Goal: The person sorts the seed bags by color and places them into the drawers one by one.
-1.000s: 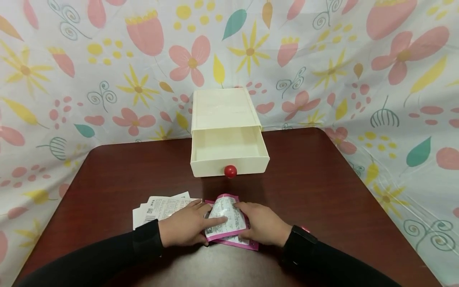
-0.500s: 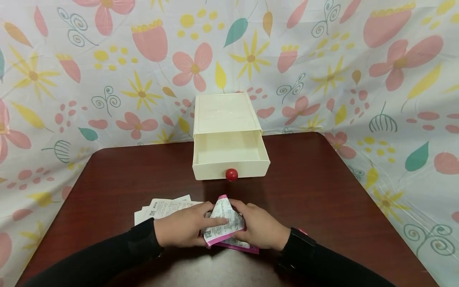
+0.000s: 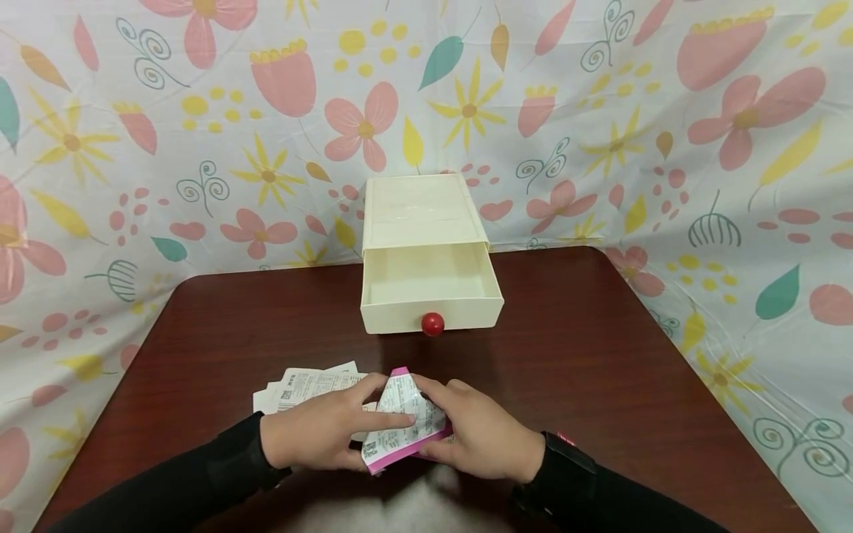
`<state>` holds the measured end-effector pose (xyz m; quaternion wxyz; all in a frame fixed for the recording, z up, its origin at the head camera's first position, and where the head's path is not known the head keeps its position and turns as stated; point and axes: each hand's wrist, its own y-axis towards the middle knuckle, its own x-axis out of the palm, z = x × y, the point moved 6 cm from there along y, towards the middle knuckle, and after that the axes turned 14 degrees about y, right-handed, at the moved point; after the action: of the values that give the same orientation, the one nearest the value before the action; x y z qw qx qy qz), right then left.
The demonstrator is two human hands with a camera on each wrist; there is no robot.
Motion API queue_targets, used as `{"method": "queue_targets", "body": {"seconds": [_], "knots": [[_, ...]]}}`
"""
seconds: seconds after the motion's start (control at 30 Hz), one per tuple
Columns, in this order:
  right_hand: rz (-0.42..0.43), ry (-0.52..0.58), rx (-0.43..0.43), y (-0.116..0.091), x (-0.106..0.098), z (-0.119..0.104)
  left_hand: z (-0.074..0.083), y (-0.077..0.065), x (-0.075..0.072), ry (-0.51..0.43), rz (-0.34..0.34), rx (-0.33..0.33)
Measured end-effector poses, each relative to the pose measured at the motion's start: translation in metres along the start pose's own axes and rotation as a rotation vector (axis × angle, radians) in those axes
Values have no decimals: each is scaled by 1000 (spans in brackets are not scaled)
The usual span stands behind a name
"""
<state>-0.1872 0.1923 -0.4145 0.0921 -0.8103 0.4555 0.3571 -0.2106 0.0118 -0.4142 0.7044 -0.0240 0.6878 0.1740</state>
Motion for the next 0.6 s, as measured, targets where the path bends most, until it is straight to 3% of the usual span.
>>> {"method": "queue_targets", "body": {"seconds": [0.23,0.4,0.6], "knots": [[23,15,-115,-1,-7,-20,6,-5,-18,-5,80,55],[46,38,-204,-2,-15,-35,13,-8,-33,-61,139,96],[18,179,-297,-4,-24,-55,28,-14,-54,-32,213,181]]}}
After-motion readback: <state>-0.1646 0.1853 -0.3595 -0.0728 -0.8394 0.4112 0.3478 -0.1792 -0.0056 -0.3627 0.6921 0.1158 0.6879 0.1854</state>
